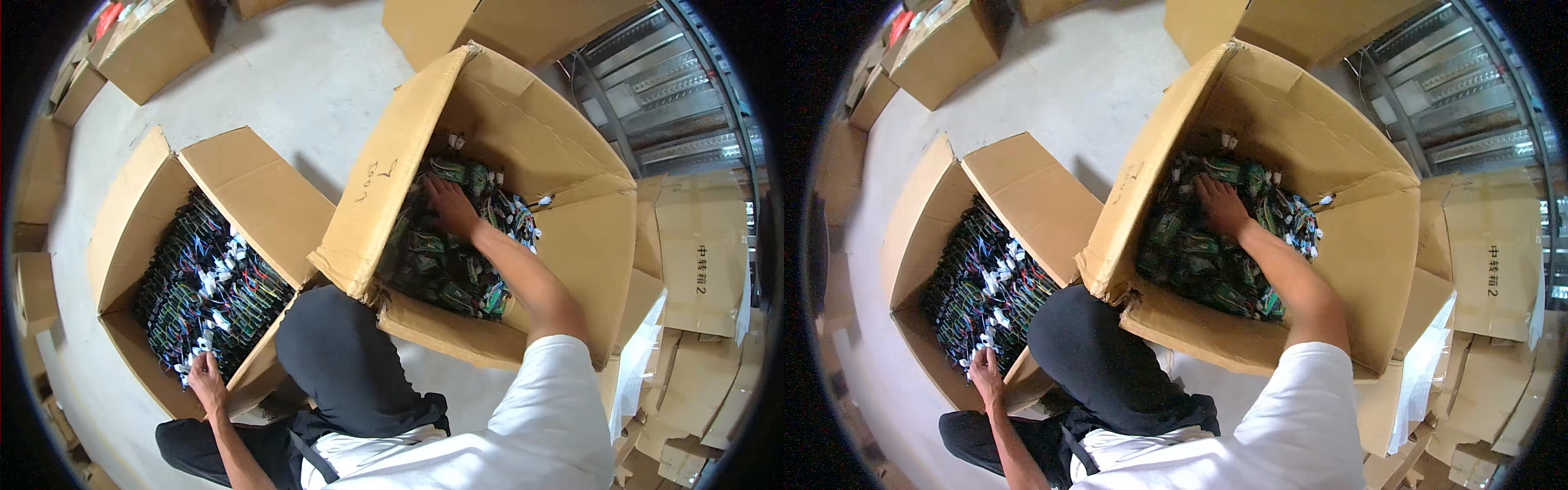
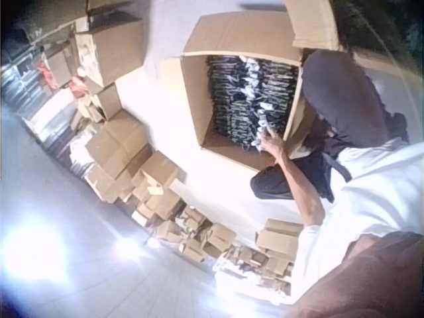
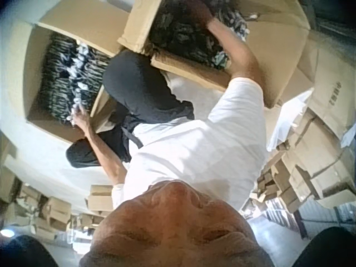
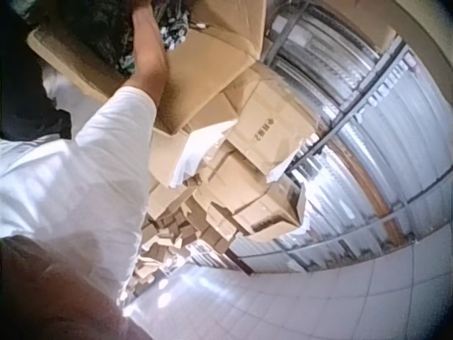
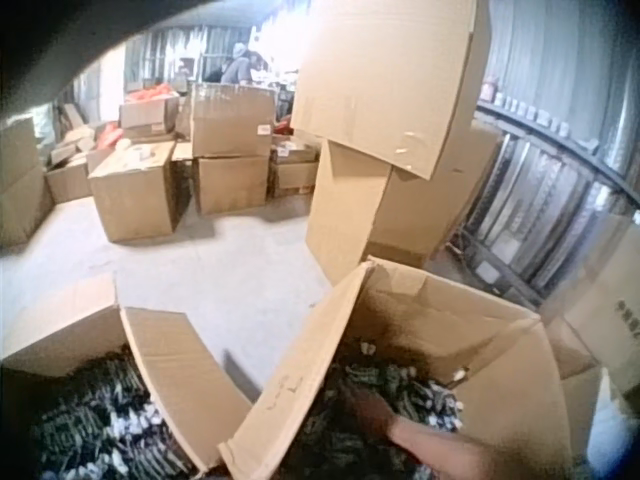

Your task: The person takes wired circuit board assemblies from a cardboard box, aligns them by hand, and packs them neatly in rows into another cardboard box.

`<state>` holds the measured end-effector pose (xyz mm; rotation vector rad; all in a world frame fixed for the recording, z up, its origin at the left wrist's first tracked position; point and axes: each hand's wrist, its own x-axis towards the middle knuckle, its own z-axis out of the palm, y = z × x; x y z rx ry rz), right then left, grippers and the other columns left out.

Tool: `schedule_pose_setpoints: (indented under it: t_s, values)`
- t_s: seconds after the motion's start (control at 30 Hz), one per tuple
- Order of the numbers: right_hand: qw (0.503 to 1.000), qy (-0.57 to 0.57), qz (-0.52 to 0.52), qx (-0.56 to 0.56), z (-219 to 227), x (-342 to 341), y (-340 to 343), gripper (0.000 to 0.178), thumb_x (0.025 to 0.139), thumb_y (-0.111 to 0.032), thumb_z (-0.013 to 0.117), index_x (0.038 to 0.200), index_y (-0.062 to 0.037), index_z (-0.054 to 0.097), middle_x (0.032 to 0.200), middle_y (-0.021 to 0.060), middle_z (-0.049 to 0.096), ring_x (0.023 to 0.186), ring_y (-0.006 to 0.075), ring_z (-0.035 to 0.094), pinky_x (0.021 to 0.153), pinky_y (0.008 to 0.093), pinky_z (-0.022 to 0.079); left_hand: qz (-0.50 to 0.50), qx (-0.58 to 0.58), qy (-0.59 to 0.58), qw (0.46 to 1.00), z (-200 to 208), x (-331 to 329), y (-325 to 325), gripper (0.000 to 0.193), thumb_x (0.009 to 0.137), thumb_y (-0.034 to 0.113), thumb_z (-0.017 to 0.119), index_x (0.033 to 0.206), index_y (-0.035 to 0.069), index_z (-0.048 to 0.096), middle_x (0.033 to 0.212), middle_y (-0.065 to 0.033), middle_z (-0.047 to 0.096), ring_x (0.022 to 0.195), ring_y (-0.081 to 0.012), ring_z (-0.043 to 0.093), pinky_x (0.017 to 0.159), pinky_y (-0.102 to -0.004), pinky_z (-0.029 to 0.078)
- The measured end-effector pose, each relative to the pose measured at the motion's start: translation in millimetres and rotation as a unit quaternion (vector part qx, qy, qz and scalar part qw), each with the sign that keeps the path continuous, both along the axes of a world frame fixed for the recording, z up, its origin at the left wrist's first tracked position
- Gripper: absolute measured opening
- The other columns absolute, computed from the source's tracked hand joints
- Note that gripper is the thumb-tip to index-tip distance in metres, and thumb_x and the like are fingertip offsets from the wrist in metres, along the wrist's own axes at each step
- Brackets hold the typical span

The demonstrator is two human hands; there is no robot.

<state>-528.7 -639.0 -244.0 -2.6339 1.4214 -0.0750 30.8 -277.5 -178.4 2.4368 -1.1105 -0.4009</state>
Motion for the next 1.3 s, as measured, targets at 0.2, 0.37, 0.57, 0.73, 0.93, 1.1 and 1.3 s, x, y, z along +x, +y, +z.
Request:
schedule_pose_setpoints:
  t_s: [0.2,0.37,0.57,0.73,0.93,1.1,1.3]
  values:
    - [0.978,0.169,0.095,0.080,-7.2,26.7,-30.1,0.079,0.084,-0.008,0.062,0.154,-0.0060,0.025,0.148,0.0201,0.042,0.122,0.0386,0.055,0.089,0.0486,0.055,-0.016,0.026,-0.008,1.000,4.4,-6.9,-9.5,0.023,0.095,0.018,0.062,0.095,-0.004,0.069,0.074,-0.0143,0.066,0.063,-0.0204,0.058,0.061,-0.0361,0.046]
    - [0.975,0.136,0.156,0.080,-7.4,16.1,-30.8,0.067,0.087,-0.006,0.054,0.151,-0.0044,0.032,0.141,0.0231,0.048,0.119,0.0373,0.057,0.079,0.0473,0.058,0.001,0.004,0.008,1.000,8.1,-8.9,-9.3,0.022,0.095,0.017,0.062,0.096,-0.005,0.069,0.075,-0.0142,0.066,0.064,-0.0193,0.057,0.063,-0.0352,0.047]
    - [0.983,0.124,0.132,0.009,-16.2,25.8,-41.3,0.063,0.089,-0.009,0.054,0.149,-0.0049,0.035,0.152,0.0245,0.038,0.110,0.0362,0.063,0.076,0.0448,0.059,-0.002,0.011,0.015,1.000,5.8,-3.8,-6.5,0.024,0.097,0.018,0.062,0.097,-0.005,0.069,0.073,-0.0131,0.065,0.063,-0.0177,0.057,0.063,-0.0335,0.048]
    - [0.970,0.112,0.213,-0.034,-16.1,29.6,-57.4,0.059,0.091,-0.012,0.053,0.148,-0.0053,0.038,0.148,0.0261,0.043,0.095,0.0357,0.069,0.071,0.0455,0.060,-0.010,0.024,0.000,1.000,3.8,-4.6,-8.4,0.023,0.097,0.017,0.062,0.097,-0.005,0.069,0.072,-0.0116,0.064,0.064,-0.0159,0.056,0.063,-0.0327,0.047]
    - [0.986,0.121,0.082,0.077,-3.5,23.8,-45.1,0.044,0.093,-0.014,0.053,0.135,-0.0064,0.050,0.108,0.0202,0.063,0.086,0.0377,0.070,0.066,0.0492,0.058,-0.007,0.006,0.004,1.000,11.9,-10.4,-11.0,0.023,0.097,0.018,0.062,0.097,-0.004,0.069,0.073,-0.0130,0.066,0.062,-0.0175,0.055,0.062,-0.0346,0.047]
    - [0.980,0.132,0.146,0.024,2.9,-1.8,-25.3,0.031,0.085,-0.018,0.058,0.114,-0.0069,0.064,0.117,0.0181,0.061,0.103,0.0353,0.062,0.088,0.0488,0.052,-0.021,0.008,-0.015,1.000,10.9,-7.2,-10.9,0.023,0.096,0.018,0.062,0.097,-0.004,0.069,0.073,-0.0144,0.065,0.063,-0.0185,0.056,0.062,-0.0344,0.046]
    - [0.956,0.190,0.188,-0.119,-19.6,16.4,-11.0,0.027,0.088,-0.016,0.059,0.114,-0.0081,0.066,0.123,0.0143,0.057,0.119,0.0325,0.052,0.106,0.0500,0.041,0.001,-0.001,0.015,1.000,2.4,-1.3,-3.2,0.024,0.096,0.018,0.063,0.099,-0.005,0.069,0.073,-0.0124,0.065,0.064,-0.0165,0.056,0.063,-0.0334,0.047]
